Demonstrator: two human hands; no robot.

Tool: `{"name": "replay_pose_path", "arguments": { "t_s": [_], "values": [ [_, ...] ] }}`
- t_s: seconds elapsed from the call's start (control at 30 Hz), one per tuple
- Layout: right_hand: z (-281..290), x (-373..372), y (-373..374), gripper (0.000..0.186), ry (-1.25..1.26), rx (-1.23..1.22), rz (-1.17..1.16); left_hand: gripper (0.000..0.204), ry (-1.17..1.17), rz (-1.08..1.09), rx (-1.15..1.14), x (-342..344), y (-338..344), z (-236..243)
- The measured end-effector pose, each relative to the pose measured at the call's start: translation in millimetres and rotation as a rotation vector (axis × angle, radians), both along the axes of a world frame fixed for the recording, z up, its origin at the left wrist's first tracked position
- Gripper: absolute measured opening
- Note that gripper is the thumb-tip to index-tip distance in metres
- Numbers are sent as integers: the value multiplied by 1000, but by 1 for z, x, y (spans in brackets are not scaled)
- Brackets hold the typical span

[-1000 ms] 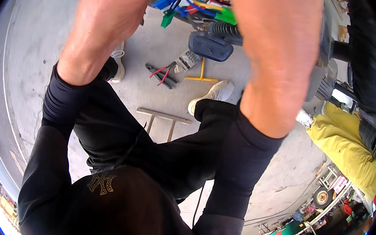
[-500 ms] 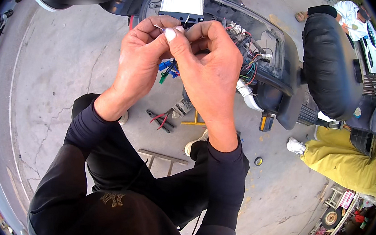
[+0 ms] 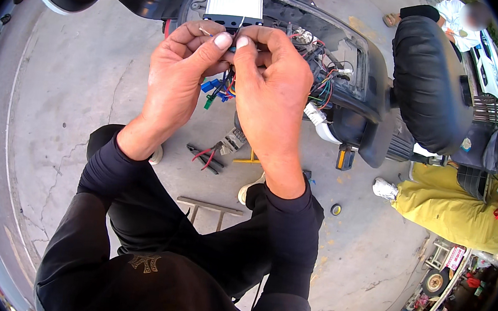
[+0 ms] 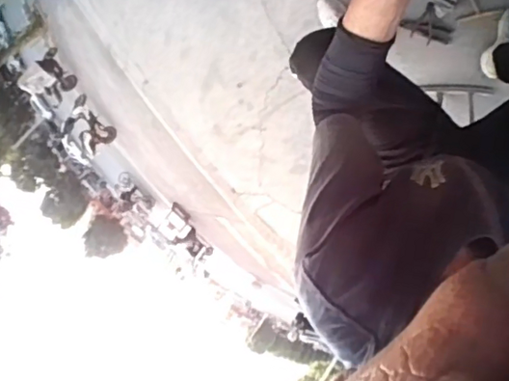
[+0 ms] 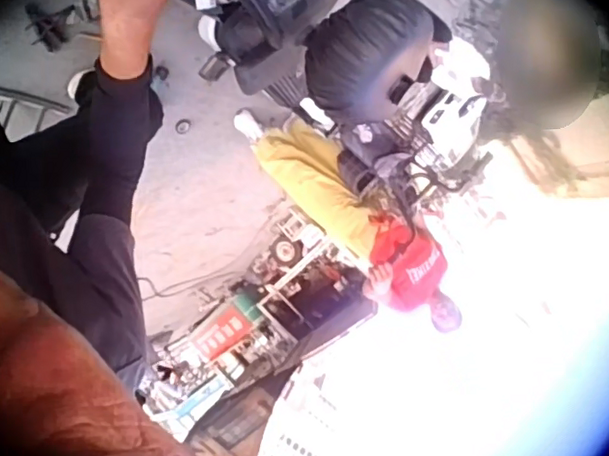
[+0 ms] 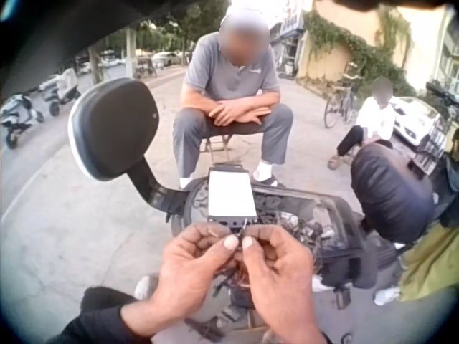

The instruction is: The person sits on a low stool and repairs the wiring of an electric scooter. They use shears to cut wires and connectors, then strip and twist the wire ends by hand. The person handles a silver control box and various colored wires throughout the process.

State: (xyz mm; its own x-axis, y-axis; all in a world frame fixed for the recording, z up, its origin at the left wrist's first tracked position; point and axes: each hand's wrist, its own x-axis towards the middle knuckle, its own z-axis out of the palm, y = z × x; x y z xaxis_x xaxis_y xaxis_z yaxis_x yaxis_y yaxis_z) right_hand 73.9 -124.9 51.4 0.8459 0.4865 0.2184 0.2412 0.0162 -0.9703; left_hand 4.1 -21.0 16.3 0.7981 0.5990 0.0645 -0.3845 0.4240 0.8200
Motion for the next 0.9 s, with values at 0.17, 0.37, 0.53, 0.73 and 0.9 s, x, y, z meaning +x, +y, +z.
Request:
{"name": "replay_pose_path", "arguments": {
  "t_s": [0.17, 0.37, 0.53, 0.73, 0.9],
  "values": [
    [3, 3, 0, 15, 42, 44, 75, 15, -63, 16, 11, -3, 2, -2],
    [-2, -1, 8, 11, -113, -9, -13, 16, -20, 41, 39, -6, 7, 0],
    [-7, -2, 9, 6, -319, -61, -63, 19, 0, 52, 66, -4, 6, 4],
    [4, -4, 5, 5, -562, -255, -45, 18, 33, 64, 141, -4, 6, 4],
    [8, -4, 0, 5, -620, -334, -41, 19, 69, 43, 253, -4, 4, 0]
  ]
}}
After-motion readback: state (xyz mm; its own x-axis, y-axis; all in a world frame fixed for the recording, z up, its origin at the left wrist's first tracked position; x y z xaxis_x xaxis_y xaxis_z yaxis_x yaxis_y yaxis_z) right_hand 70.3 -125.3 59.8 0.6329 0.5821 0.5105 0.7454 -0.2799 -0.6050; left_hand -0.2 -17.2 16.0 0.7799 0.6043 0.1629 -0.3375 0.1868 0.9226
